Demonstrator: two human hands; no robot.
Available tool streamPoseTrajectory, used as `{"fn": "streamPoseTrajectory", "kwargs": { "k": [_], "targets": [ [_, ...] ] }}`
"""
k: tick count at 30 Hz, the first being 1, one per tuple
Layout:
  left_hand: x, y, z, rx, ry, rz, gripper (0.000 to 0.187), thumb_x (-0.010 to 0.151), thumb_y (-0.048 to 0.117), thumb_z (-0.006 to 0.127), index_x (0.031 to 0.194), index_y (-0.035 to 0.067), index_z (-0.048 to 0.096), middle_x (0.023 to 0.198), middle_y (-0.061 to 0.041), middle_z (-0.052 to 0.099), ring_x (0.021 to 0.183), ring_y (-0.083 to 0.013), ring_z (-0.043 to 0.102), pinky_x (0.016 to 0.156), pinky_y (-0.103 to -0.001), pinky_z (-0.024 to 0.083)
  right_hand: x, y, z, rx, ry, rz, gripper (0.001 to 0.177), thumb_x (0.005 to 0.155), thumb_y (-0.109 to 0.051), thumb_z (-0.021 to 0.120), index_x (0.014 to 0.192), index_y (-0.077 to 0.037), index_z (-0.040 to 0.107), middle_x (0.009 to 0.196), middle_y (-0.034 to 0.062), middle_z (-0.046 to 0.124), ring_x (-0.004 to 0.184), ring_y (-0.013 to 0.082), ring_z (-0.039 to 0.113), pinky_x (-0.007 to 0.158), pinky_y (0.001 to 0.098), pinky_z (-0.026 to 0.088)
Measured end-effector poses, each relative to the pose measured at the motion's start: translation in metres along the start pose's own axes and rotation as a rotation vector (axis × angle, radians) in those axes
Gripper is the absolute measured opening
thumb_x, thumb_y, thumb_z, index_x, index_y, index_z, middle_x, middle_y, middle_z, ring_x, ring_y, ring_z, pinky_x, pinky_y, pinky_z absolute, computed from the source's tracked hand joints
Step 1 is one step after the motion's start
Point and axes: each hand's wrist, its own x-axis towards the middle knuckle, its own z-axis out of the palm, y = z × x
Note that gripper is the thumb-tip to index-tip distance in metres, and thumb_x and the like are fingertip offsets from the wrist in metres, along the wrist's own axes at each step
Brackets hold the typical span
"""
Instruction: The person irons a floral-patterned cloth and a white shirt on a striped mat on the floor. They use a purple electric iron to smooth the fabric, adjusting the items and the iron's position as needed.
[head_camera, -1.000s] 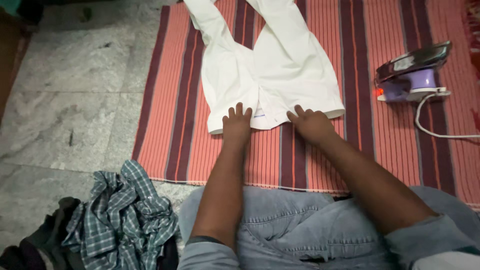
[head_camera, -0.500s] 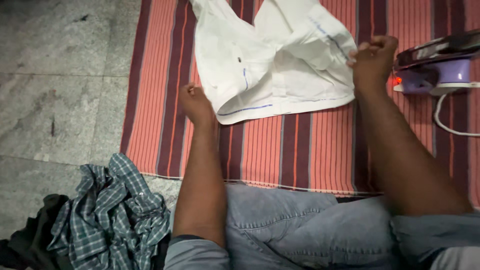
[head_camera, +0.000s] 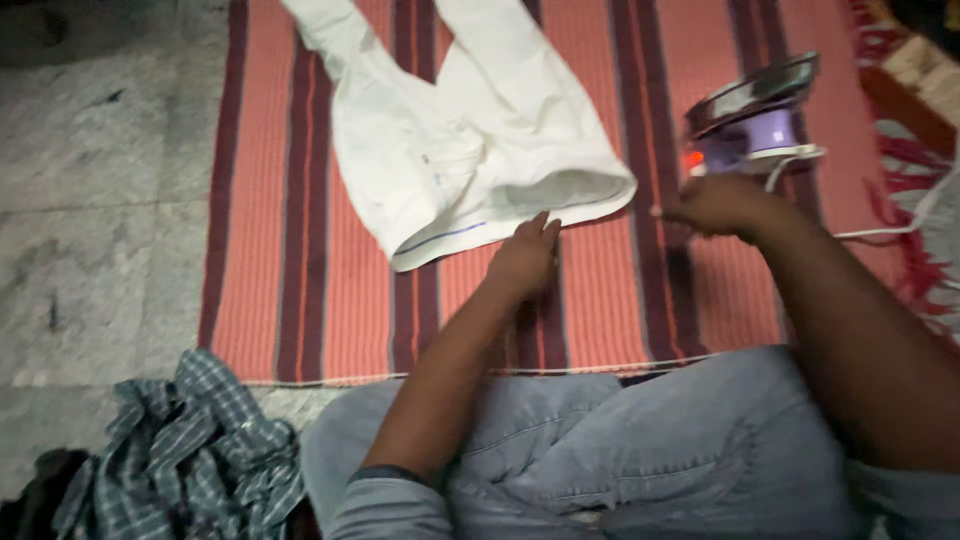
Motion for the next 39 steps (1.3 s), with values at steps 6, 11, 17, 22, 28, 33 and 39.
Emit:
{"fn": "streamPoseTrajectory", "kwargs": {
  "k": [6,11,17,22,28,33,39],
  "targets": [
    [0.036,0.055,0.019,-0.582,0.272,-0.509,0.049,0.112,0.024,0.051,0.153,0.0,0.042,0.157,-0.028,0.041,0.14,-0.048,0.043,0.116,-0.053,0.037,0.005,0.097,-0.015,0.728,0.223,0.159,0.043,0.091,-0.031,0.072,0.128,-0.011,0.06,0.1,0.0045,0.07,0.08,0.0253,0.069,0.067,0.0448,0.055],
    [0.067,0.069,0.001,-0.264,0.573,-0.27,0.067,0.084,0.016,0.069,0.146,0.001,0.047,0.15,-0.034,0.037,0.14,-0.0541,0.04,0.116,-0.056,0.038,0.007,0.074,-0.017,0.877,0.462,-0.313,0.044,0.087,-0.011,0.08,0.125,-0.003,0.058,0.11,0.0049,0.069,0.096,0.0164,0.07,0.08,0.0346,0.059],
    [0.122,0.07,0.009,-0.075,0.672,-0.127,0.07,0.082,0.026,0.077,0.145,0.018,0.049,0.161,-0.028,0.025,0.146,-0.0528,0.03,0.114,-0.064,0.034,0.042,0.069,-0.009,0.934,0.62,-0.3,0.043,0.095,-0.015,0.078,0.128,0.0,0.056,0.115,0.0079,0.065,0.1,0.0187,0.065,0.08,0.0333,0.057],
    [0.173,0.067,0.03,0.085,0.121,-0.052,0.084,0.084,0.029,0.074,0.156,0.019,0.032,0.165,-0.016,0.016,0.148,-0.0438,0.026,0.114,-0.067,0.028,0.054,0.062,-0.023,0.845,0.846,-0.34,0.049,0.098,-0.018,0.08,0.135,0.001,0.055,0.127,0.0112,0.066,0.109,0.0195,0.065,0.091,0.0358,0.056],
    [0.121,0.059,0.043,0.02,0.162,-0.001,0.076,0.091,0.012,0.063,0.16,0.015,0.032,0.164,-0.019,0.035,0.148,-0.0422,0.039,0.117,-0.055,0.038,-0.008,0.03,-0.036,0.608,0.795,-0.207,0.039,0.098,-0.021,0.073,0.133,-0.006,0.065,0.12,0.0098,0.073,0.109,0.0203,0.07,0.09,0.0358,0.053],
    [0.035,0.037,0.011,-0.127,0.054,-0.233,0.054,0.091,0.015,0.059,0.143,0.005,0.051,0.143,-0.023,0.056,0.131,-0.0398,0.055,0.11,-0.049,0.046,-0.025,0.029,-0.038,0.217,0.617,-0.358,0.039,0.088,-0.021,0.078,0.123,-0.005,0.071,0.107,0.0168,0.074,0.097,0.0284,0.072,0.083,0.0406,0.054],
    [-0.066,-0.071,-0.074,-0.303,-0.071,-0.737,0.048,0.085,0.043,0.069,0.09,-0.005,0.073,0.089,-0.026,0.075,0.089,-0.0397,0.076,0.083,-0.049,0.056,-0.051,-0.027,-0.029,-0.313,0.424,-0.395,0.042,0.085,-0.028,0.074,0.123,-0.01,0.073,0.106,0.0197,0.076,0.094,0.0371,0.072,0.084,0.0485,0.054]
  ]
}}
